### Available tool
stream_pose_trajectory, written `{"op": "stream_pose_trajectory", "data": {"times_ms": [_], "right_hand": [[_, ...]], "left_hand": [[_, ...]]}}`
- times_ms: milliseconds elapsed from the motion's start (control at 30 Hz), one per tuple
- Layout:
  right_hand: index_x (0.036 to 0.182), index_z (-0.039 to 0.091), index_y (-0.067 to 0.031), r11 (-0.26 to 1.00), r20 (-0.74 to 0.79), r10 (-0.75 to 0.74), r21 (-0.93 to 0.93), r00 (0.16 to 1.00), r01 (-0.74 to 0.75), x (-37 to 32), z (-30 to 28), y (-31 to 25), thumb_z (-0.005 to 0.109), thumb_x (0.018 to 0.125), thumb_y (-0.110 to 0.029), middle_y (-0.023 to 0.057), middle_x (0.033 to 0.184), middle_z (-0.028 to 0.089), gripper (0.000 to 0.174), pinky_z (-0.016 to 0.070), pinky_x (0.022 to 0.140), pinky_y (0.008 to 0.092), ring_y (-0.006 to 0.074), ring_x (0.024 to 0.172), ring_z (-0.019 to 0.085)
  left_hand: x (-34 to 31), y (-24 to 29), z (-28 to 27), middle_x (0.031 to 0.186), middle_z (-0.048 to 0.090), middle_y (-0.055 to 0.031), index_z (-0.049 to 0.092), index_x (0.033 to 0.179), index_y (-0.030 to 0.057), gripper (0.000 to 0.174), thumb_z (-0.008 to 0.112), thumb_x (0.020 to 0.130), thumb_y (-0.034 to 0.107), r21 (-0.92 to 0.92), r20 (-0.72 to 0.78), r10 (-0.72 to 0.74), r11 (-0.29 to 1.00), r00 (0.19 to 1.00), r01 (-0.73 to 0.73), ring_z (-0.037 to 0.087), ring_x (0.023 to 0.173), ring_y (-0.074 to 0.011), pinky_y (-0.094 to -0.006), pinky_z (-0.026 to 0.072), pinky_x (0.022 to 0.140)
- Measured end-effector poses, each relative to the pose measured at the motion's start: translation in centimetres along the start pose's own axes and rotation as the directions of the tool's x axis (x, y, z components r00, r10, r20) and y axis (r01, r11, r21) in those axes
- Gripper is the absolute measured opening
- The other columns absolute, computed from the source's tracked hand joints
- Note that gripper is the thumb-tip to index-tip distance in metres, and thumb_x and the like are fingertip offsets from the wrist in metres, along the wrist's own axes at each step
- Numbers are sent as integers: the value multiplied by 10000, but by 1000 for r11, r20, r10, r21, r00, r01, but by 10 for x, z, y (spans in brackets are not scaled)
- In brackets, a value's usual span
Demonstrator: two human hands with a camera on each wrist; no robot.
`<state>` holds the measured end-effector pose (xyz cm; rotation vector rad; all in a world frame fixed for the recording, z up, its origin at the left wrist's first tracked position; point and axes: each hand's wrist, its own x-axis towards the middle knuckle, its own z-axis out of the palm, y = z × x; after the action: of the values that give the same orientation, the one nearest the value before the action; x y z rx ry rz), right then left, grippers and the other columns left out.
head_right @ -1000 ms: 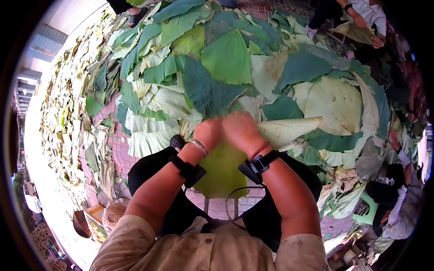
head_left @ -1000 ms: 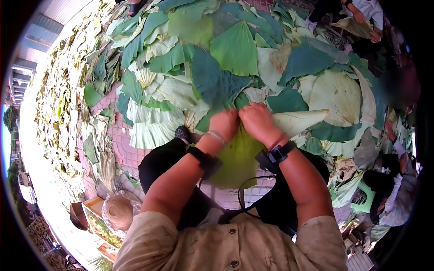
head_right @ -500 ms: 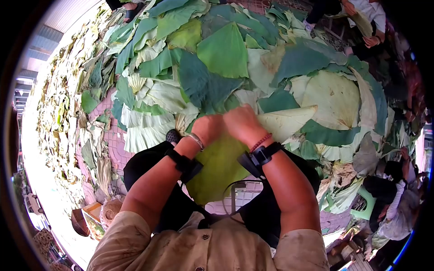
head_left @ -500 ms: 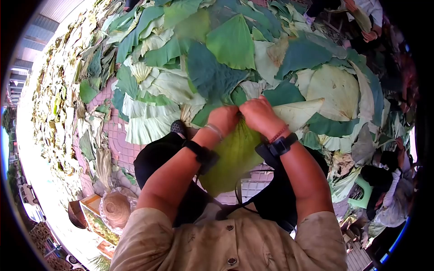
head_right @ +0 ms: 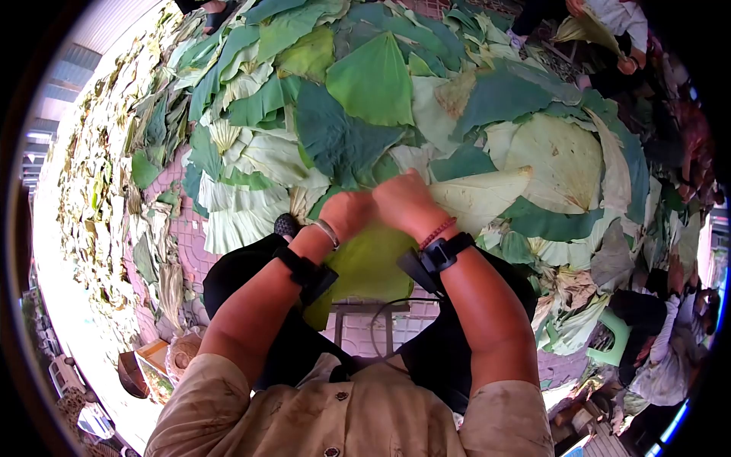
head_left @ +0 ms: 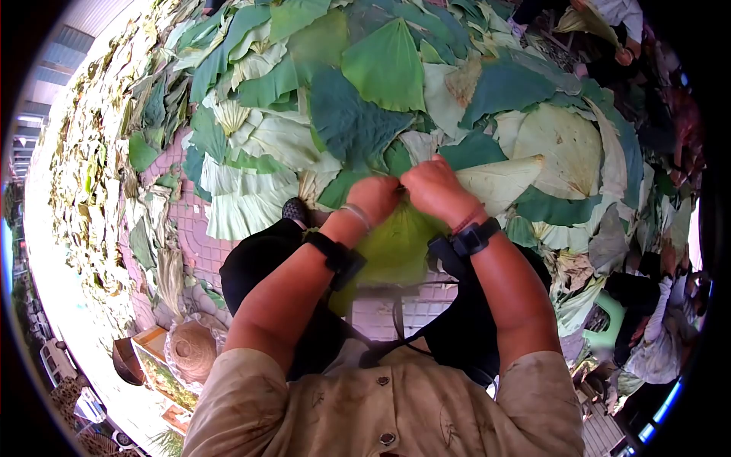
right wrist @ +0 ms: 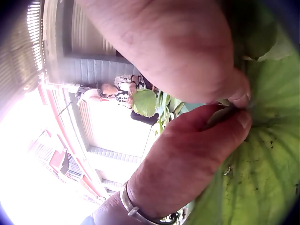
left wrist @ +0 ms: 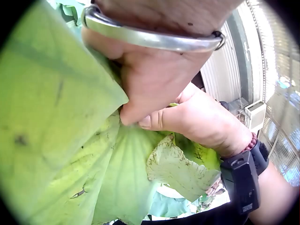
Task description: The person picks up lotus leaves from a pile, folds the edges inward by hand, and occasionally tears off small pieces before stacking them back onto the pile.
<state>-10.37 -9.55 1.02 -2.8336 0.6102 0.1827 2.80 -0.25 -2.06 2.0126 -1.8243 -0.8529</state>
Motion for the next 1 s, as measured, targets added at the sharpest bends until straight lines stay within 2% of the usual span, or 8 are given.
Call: {"op": "stream_pose_trajectory", "data": {"times_ms": [133,233,500,600,733,833,1000], "right_hand": [[687,691,-65,998,25,19,62,1000,-21,-2,5,2,566,714,-121,164,726,655,140,455,701,461,339,712,649],[703,690,-50,996,70,17,84,997,-23,0,3,2,576,718,-137,175,741,652,145,481,676,464,360,730,646],[732,690,-41,994,99,9,107,995,-20,-3,0,7,597,722,-179,189,758,648,166,502,688,455,371,750,644],[746,692,-50,985,120,19,170,993,-40,-5,0,6,592,721,-180,189,764,649,166,505,680,457,373,749,643],[734,659,-87,975,126,25,217,992,-52,-4,1,6,677,704,-199,156,718,622,117,484,654,450,380,728,604],[721,654,-81,962,111,-3,273,994,-27,-6,1,9,688,689,-203,159,703,614,130,479,623,443,378,703,599],[738,665,-72,917,163,-28,396,986,-39,-8,-7,10,695,672,-191,162,697,611,139,479,617,409,360,676,595]], "left_hand": [[-5,-7,4,808,634,-163,599,838,93,218,516,861,293,-95,-25,79,992,997,-81,609,763,-373,-454,487,673],[-5,-10,4,817,627,-166,596,842,88,228,517,867,299,-96,-14,118,988,993,-119,597,776,-375,-451,480,678],[-4,-6,0,822,627,-178,608,870,78,237,535,872,303,-138,-1,118,984,993,-117,595,794,-379,-440,476,692],[-6,-6,-2,814,628,-178,613,862,72,226,549,866,288,-138,3,119,983,993,-118,597,791,-376,-433,478,688],[-8,-8,-4,786,624,-180,616,845,59,230,563,867,281,-174,2,153,973,988,-151,595,764,-374,-417,481,679],[-9,-9,-4,818,632,-186,637,828,74,219,565,817,280,-254,14,129,960,992,-121,603,797,-385,-455,472,699],[-12,-5,-15,832,635,-188,650,845,69,209,584,803,263,-356,118,113,932,987,-64,604,803,-382,-438,477,705]]}}
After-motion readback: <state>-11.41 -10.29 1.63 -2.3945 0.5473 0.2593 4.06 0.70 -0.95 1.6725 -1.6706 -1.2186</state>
